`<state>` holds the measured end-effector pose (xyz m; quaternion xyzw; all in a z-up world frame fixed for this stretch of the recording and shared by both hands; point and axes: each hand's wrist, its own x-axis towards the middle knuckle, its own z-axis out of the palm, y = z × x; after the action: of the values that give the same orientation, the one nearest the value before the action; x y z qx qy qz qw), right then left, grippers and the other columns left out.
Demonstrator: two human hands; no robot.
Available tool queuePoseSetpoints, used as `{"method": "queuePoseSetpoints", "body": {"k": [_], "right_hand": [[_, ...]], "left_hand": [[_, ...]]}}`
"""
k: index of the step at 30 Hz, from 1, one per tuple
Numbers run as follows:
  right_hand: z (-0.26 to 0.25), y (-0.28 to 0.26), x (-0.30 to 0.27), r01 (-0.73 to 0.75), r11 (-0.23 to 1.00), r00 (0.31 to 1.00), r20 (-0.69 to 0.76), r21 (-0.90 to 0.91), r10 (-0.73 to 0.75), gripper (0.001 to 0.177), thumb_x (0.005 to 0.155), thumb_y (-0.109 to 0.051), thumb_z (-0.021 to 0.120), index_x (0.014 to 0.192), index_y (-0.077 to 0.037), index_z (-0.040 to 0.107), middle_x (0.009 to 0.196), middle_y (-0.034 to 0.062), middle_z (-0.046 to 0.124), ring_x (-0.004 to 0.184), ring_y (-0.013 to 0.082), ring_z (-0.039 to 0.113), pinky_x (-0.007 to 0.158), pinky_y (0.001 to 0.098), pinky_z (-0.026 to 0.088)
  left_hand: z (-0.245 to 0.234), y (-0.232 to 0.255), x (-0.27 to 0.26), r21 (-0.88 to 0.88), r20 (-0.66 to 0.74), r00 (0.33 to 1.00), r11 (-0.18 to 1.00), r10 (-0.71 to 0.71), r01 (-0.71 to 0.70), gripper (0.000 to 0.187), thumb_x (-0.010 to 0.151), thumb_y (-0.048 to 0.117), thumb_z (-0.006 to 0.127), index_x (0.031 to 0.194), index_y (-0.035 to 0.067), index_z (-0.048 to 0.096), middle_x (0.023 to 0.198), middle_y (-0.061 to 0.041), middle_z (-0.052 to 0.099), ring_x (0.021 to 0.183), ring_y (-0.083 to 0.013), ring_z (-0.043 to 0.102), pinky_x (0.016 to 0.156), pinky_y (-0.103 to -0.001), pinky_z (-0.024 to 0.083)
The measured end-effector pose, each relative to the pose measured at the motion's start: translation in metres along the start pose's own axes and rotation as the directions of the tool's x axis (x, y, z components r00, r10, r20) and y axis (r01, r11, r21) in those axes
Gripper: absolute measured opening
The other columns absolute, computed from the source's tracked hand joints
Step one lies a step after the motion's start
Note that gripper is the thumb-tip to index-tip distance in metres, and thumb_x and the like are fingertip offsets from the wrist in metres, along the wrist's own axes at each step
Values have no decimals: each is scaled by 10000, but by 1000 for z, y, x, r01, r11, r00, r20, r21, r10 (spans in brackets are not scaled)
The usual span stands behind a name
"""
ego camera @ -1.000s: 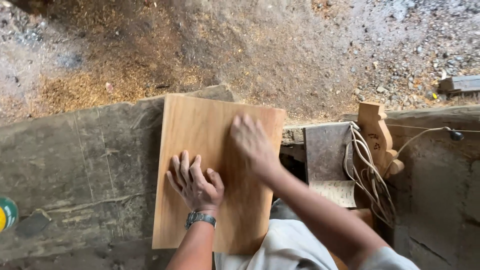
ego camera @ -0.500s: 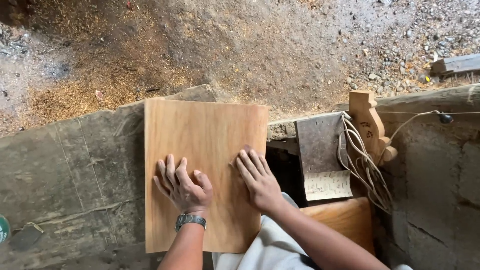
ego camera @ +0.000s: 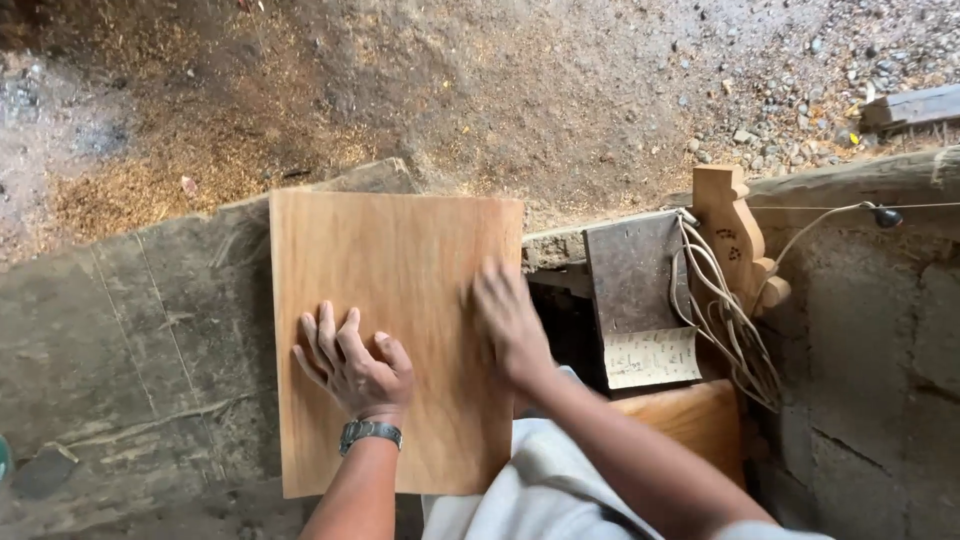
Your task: The person sands a rectangular wooden board using a sanding block held in their right hand while stabilizing the board with their left hand. The person flips the board over at 01:01 to sand the other side.
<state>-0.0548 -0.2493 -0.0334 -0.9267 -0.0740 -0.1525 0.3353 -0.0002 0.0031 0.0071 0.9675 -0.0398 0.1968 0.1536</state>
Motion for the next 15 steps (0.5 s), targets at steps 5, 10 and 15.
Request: {"method": "queuePoseSetpoints", "body": {"k": [5,10,15], "right_hand": [[7,13,55,-128,991,978,-162,33,131,617,1242,-39,643,1839,71,531,1945,343,432,1787,686,335,1474,747,325],[-6,-58,-87,-126,985,992,20,119,125,625,1184,-103,631,1774,98,577,1858,371,544,1706,746,410,1414,775,369],[4,37,60,12,991,986,-167,137,11,689,1214,-36,589,1884,40,449,1947,372,405,1763,771,287,1460,831,300]], "left_hand": [[-6,3,1,-10,1,1000,1000,14,-14,545,931,191,716,1453,65,807,1709,-199,723,1710,-491,587,1384,-684,368],[2,1,5,-4,-49,999,1000,10,-10,526,923,213,723,1423,94,836,1689,-184,757,1683,-488,627,1382,-677,375],[-2,3,2,-30,-2,1000,1000,-3,3,532,953,203,693,1455,60,798,1731,-200,710,1717,-494,576,1387,-696,355]]}}
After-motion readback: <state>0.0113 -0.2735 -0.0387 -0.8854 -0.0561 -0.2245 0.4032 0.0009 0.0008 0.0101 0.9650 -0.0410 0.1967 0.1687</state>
